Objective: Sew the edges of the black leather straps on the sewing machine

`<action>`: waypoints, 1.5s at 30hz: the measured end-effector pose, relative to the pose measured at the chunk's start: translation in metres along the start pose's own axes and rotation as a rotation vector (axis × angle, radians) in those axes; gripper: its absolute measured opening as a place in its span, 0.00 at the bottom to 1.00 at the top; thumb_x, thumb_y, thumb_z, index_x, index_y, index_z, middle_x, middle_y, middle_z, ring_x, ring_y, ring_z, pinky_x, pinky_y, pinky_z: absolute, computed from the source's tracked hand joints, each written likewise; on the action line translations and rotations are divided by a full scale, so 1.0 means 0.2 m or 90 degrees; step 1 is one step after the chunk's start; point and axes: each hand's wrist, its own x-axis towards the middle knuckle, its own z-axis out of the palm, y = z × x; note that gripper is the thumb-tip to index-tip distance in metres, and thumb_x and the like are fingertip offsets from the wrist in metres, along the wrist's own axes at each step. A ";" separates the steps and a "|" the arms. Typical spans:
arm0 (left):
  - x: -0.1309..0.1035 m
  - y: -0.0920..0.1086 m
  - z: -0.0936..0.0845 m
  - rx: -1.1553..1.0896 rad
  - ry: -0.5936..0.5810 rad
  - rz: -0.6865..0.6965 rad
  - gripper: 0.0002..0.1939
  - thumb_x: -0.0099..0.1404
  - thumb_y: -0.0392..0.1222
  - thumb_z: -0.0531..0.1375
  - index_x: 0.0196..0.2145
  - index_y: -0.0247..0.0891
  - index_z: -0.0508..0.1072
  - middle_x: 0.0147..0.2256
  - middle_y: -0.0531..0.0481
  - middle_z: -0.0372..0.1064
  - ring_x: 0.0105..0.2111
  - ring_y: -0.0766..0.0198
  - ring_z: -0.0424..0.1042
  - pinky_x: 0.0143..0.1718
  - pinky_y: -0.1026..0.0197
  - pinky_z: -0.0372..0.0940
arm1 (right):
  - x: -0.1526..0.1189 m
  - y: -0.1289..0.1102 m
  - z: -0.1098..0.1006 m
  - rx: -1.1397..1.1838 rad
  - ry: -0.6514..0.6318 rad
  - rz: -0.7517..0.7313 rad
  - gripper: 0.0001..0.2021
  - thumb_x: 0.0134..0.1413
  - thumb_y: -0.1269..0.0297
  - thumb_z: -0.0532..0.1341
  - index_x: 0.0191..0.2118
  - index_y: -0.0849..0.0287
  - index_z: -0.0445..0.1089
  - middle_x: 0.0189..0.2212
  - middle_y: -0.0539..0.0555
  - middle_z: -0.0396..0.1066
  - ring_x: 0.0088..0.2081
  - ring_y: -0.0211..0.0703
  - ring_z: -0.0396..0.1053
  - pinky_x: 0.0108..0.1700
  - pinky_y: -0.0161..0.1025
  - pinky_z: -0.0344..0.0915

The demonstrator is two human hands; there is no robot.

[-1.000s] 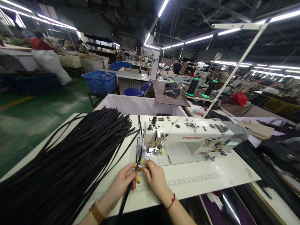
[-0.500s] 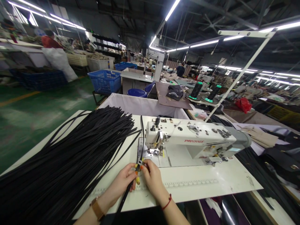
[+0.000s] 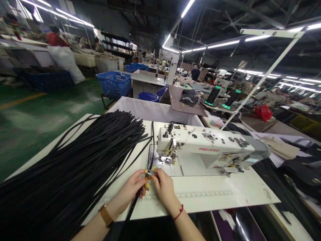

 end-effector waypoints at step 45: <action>0.32 0.05 0.06 0.662 0.178 0.287 0.13 0.59 0.45 0.60 0.41 0.37 0.74 0.42 0.41 0.70 0.45 0.49 0.67 0.49 0.50 0.60 | -0.26 -0.14 -0.14 0.631 -0.010 0.115 0.21 0.56 0.61 0.62 0.54 0.62 0.66 0.29 0.51 0.70 0.32 0.43 0.72 0.39 0.39 0.66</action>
